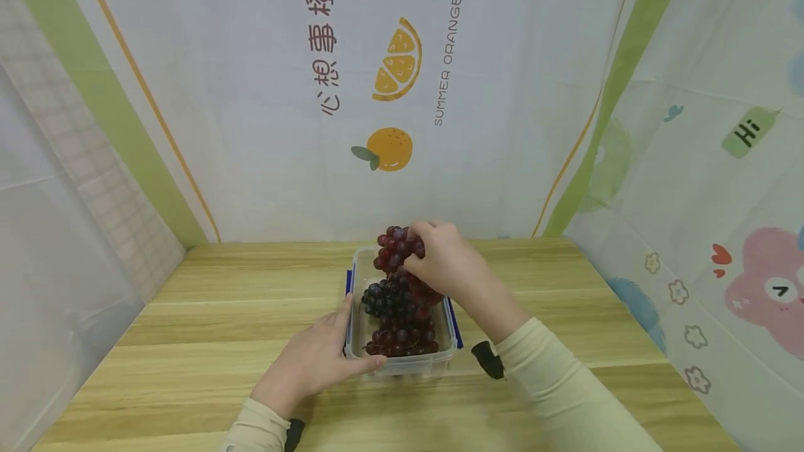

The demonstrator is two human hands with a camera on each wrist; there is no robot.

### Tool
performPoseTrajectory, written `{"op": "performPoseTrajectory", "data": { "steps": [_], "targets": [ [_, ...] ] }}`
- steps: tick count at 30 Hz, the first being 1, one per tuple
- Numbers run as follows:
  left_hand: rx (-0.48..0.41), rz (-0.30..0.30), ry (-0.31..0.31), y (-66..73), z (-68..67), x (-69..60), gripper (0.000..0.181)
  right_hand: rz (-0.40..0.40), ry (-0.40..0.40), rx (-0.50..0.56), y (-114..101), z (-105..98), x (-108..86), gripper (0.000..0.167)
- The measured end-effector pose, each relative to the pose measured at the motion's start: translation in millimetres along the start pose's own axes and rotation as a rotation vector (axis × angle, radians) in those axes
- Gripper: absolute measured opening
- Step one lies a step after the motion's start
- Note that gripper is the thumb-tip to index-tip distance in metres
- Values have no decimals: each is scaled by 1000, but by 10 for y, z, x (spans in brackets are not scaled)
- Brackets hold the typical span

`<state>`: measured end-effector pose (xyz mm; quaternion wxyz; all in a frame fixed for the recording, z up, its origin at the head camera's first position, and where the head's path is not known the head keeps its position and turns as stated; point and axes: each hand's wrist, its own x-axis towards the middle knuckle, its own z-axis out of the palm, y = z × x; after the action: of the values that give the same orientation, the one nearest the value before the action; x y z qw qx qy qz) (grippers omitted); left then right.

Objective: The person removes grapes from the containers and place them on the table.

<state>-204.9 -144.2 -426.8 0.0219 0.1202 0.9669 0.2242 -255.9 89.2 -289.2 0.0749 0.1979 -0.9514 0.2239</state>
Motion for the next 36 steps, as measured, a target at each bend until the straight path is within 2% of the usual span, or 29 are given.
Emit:
{"op": "performPoseTrajectory", "data": {
  "steps": [15,23,36],
  "targets": [
    [7,19,25,6,-7,-11,130,53,4,5,149,-158,4,35],
    [9,31,21,6,-2,-13,130,60,57,13,295,-256,-13,27],
    [16,44,37,-12,14,-11,130,100,65,15,541,-327,-44,27]
  ]
}}
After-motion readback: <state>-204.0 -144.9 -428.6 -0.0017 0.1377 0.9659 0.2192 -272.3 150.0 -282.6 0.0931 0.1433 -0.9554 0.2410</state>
